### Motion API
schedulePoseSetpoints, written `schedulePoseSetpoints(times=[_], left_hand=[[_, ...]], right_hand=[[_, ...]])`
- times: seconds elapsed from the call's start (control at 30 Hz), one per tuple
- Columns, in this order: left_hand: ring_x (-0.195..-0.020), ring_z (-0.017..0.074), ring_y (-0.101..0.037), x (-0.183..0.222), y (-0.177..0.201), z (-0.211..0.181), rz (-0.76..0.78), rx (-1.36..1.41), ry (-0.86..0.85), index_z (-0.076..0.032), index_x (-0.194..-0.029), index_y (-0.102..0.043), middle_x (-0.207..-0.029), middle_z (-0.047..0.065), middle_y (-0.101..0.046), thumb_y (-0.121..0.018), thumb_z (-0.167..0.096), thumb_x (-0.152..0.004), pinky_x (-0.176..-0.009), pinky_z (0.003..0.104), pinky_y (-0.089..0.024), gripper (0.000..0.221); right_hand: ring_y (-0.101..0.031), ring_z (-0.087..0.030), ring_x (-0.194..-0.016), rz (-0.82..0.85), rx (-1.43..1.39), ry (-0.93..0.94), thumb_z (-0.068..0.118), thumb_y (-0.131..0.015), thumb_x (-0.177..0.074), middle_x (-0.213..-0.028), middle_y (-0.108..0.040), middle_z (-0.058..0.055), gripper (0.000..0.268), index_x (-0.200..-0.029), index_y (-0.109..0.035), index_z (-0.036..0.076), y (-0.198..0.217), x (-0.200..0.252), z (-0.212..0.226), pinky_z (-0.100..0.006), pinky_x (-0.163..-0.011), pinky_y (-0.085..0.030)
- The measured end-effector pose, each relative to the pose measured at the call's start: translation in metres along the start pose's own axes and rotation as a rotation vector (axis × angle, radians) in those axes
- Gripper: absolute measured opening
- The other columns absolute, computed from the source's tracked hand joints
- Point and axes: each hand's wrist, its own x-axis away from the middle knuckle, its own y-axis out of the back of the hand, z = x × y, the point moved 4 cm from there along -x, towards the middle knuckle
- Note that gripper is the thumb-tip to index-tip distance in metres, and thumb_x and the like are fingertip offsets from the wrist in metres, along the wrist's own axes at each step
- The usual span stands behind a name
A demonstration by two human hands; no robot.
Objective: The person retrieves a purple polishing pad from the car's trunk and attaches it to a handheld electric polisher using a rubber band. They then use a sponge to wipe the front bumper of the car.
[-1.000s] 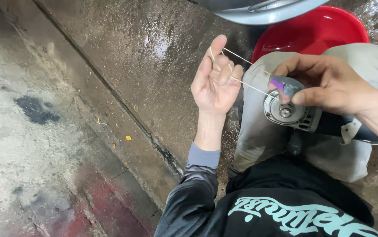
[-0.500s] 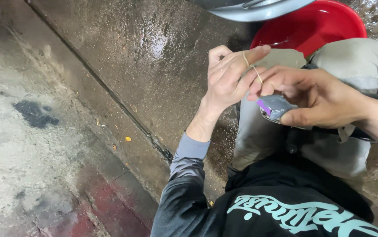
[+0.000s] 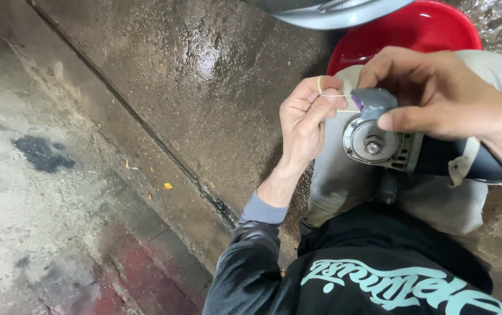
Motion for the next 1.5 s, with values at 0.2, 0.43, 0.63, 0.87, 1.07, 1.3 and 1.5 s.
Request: schedulePoseSetpoints(times=[0.2, 0.43, 0.63, 0.87, 1.07, 1.3, 1.5], left_hand=[[-0.074, 0.0155, -0.066, -0.002, -0.001, -0.019, 0.638, -0.233, 0.254, -0.006, -0.122, -0.073, -0.095, 0.011, -0.075, -0.056, -0.007, -0.103, -0.08, 0.029, -0.057, 0.025], [-0.085, 0.0259, -0.073, 0.0, 0.016, -0.01, 0.896, -0.101, 0.306, -0.011, -0.159, -0.059, -0.154, 0.025, -0.067, -0.058, -0.029, -0.122, -0.099, 0.036, -0.063, 0.041], [-0.142, 0.0407, -0.069, 0.015, 0.021, -0.023, 0.583, -0.265, 0.004, -0.006, -0.157, -0.056, -0.135, 0.035, -0.072, -0.056, -0.025, -0.12, -0.126, 0.051, -0.058, 0.041], [-0.124, 0.0184, -0.083, 0.019, 0.015, -0.022, 0.126, -0.663, -0.118, -0.017, -0.154, -0.064, -0.157, 0.001, -0.069, -0.045, -0.009, -0.114, -0.112, 0.026, -0.062, 0.045], [-0.101, 0.0256, -0.081, 0.016, 0.028, 0.019, 0.054, 0.152, -0.064, 0.005, -0.129, -0.072, -0.117, 0.025, -0.08, -0.06, -0.023, -0.117, -0.097, 0.035, -0.065, 0.033], [-0.093, 0.0262, -0.055, -0.002, -0.011, 0.003, 0.365, 0.473, 0.007, -0.003, -0.102, -0.064, -0.091, 0.013, -0.063, -0.049, -0.032, -0.112, -0.096, 0.042, -0.044, 0.035], [-0.096, 0.029, -0.061, 0.0, 0.012, 0.04, 0.322, 0.502, 0.059, 0.0, -0.126, -0.069, -0.073, 0.01, -0.05, -0.044, -0.025, -0.12, -0.118, 0.05, -0.043, 0.036]], right_hand=[[-0.068, -0.015, -0.092, 0.028, -0.054, -0.029, 0.02, -0.083, -0.08, -0.106, -0.066, -0.006, 0.048, -0.121, -0.067, 0.001, 0.007, -0.001, -0.004, -0.026, -0.079, -0.056], [-0.069, -0.015, -0.092, 0.032, 0.031, -0.019, 0.026, -0.082, -0.08, -0.107, -0.07, -0.004, 0.045, -0.118, -0.072, 0.004, 0.003, 0.006, 0.013, -0.026, -0.08, -0.058], [-0.063, -0.019, -0.098, -0.221, 0.517, 0.121, 0.012, -0.091, -0.084, -0.113, -0.07, -0.008, 0.044, -0.123, -0.071, 0.001, 0.005, 0.007, 0.017, -0.031, -0.079, -0.05], [-0.065, -0.026, -0.099, -0.269, 0.724, 0.338, 0.001, -0.09, -0.086, -0.119, -0.073, -0.017, 0.044, -0.126, -0.073, -0.004, -0.009, 0.008, 0.004, -0.034, -0.088, -0.054], [-0.056, -0.014, -0.089, -0.214, 0.288, -0.019, 0.01, -0.085, -0.082, -0.113, -0.065, -0.005, 0.048, -0.125, -0.066, 0.006, -0.01, 0.004, -0.018, -0.027, -0.078, -0.044], [-0.064, -0.034, -0.152, -0.081, -0.296, -0.04, 0.02, -0.072, -0.085, -0.153, -0.067, -0.025, 0.048, -0.128, -0.059, 0.004, -0.011, -0.004, -0.018, -0.041, -0.12, -0.057], [-0.071, -0.019, -0.115, -0.109, -0.074, -0.187, -0.001, -0.074, -0.082, -0.125, -0.074, -0.011, 0.052, -0.133, -0.065, -0.001, 0.002, 0.007, -0.036, -0.031, -0.096, -0.058]])
